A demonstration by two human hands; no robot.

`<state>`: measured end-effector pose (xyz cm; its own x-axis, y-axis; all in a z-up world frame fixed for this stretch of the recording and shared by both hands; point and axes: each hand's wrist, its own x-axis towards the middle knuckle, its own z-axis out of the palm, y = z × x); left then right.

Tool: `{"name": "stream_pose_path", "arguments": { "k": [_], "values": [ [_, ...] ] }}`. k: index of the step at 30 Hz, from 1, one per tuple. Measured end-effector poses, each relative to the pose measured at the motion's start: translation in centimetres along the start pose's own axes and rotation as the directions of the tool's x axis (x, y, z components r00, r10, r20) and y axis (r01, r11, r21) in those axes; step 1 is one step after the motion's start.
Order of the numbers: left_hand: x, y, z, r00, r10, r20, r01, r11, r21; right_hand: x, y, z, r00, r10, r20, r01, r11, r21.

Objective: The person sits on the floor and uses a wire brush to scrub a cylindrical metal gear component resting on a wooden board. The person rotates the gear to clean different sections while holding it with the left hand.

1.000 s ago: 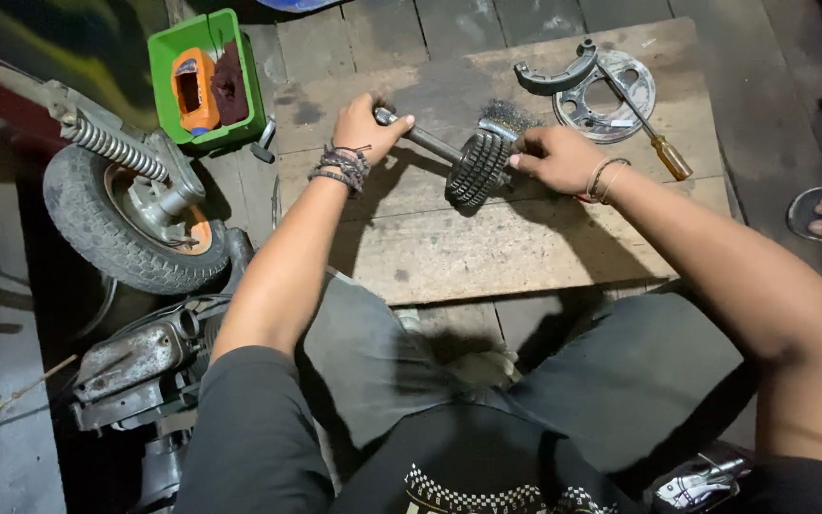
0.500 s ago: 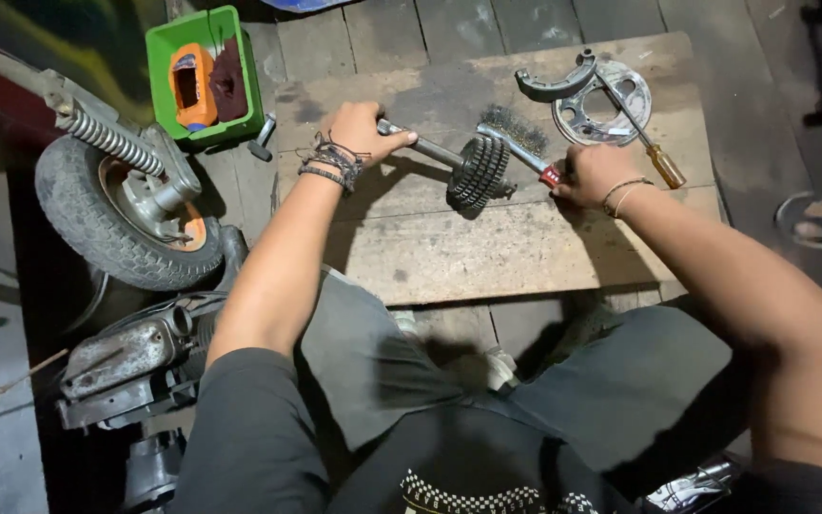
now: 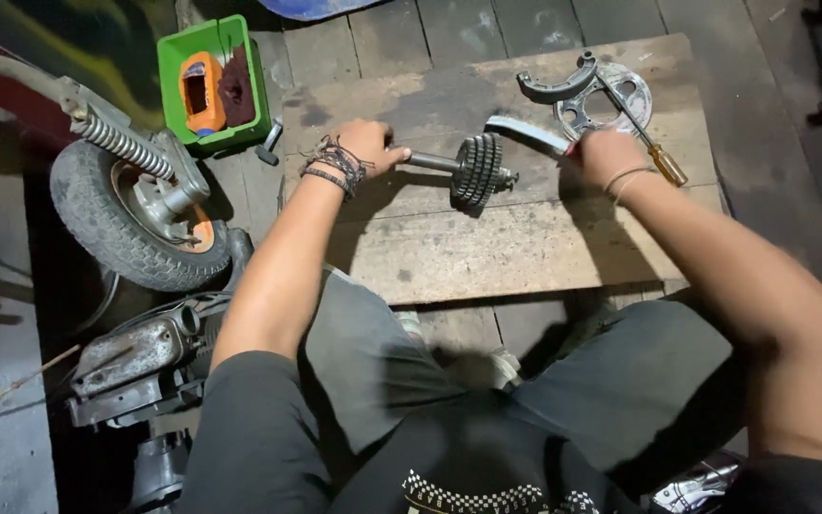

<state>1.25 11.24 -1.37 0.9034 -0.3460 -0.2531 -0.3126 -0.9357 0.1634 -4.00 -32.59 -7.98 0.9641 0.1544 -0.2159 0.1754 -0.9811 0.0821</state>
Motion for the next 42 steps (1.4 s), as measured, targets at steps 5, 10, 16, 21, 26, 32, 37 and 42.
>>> {"name": "stream_pose_path", "arguments": {
  "k": [5,10,16,21,26,32,37,42],
  "values": [
    [-3.2,2.2,-2.9,0.999,0.034,0.039,-0.036,0.998,0.055,-3.2,1.5,-6.5,0.996,0.067,-0.053,-0.055,0.978,0.201],
    [-2.7,2.9,-3.0,0.998,0.061,0.019,-0.063,0.989,0.133,-6.3,0.9,-11.8,0.990,0.095,-0.103,-0.059,0.949,0.309],
    [-2.7,3.3,-3.2,0.996,0.084,0.041,-0.092,0.958,0.273,-8.5,-0.1,-15.7,0.987,0.015,-0.161,0.021,0.975,0.220],
    [-2.7,3.7,-3.4,0.981,0.179,-0.075,-0.149,0.942,0.299,-6.4,-2.4,-14.8,0.997,-0.074,0.011,0.074,0.997,0.025],
    [-3.1,3.1,-3.4,0.980,0.199,0.000,-0.194,0.954,0.230,-6.3,-2.7,-14.3,0.980,-0.141,-0.144,0.159,0.980,0.119],
    [-2.7,2.9,-3.3,0.981,0.195,-0.019,-0.186,0.956,0.226,-5.2,-2.9,-12.6,0.993,-0.083,-0.078,0.095,0.981,0.169],
    [-2.7,2.8,-3.4,0.985,0.168,0.023,-0.169,0.956,0.239,-4.8,-2.5,-12.0,0.998,-0.030,-0.053,0.041,0.970,0.241],
    [-2.6,2.6,-3.1,0.984,0.177,0.003,-0.174,0.961,0.216,-6.2,3.2,-10.6,0.997,0.069,-0.045,-0.046,0.917,0.397]
  ]
}}
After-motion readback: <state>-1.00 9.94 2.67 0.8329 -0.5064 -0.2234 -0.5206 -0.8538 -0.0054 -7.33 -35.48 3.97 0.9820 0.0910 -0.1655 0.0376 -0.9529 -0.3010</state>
